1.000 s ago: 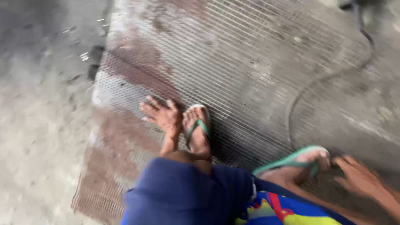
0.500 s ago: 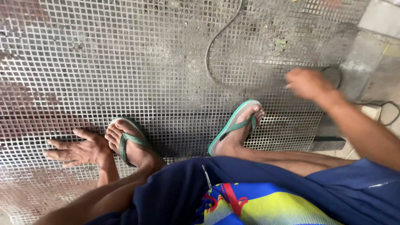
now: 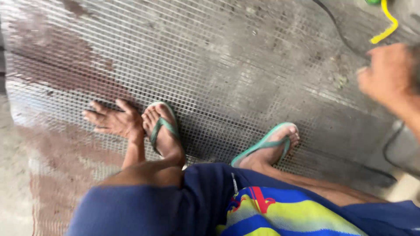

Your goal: Measuring and cutting metal mesh using an angle grinder

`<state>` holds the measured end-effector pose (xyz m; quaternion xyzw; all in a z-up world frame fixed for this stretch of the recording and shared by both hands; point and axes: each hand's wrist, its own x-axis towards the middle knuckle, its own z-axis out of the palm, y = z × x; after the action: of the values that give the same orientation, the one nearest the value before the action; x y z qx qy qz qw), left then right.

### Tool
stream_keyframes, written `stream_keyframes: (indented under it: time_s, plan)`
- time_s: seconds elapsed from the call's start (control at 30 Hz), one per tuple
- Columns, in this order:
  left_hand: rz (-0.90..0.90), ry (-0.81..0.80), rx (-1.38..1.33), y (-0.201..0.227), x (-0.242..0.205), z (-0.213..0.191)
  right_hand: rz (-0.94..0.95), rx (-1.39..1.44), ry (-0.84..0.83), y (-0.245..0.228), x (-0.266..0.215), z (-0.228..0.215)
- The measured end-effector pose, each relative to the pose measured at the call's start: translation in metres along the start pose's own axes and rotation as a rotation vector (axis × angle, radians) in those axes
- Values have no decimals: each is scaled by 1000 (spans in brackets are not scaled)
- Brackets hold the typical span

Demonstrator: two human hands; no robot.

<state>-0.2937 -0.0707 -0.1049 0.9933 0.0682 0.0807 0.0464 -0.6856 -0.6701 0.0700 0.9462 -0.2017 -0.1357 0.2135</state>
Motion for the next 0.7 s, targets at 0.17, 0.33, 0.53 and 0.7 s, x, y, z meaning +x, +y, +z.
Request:
stream_keyframes:
  time_s: [0.17,0.33,0.53,0.7]
  plan:
    - [-35,109,-72,10,2,-12,-453,635,215,-117,35,-9]
    - [-25,21,-90,16,-1,-27,-480,512,42,-113,74,-1]
    - [-38,42,-59,17,2,-34,-411,691,184,-19,134,215]
    - [-53,4,-79,13,0,-33,-316,1104,71,30,142,296]
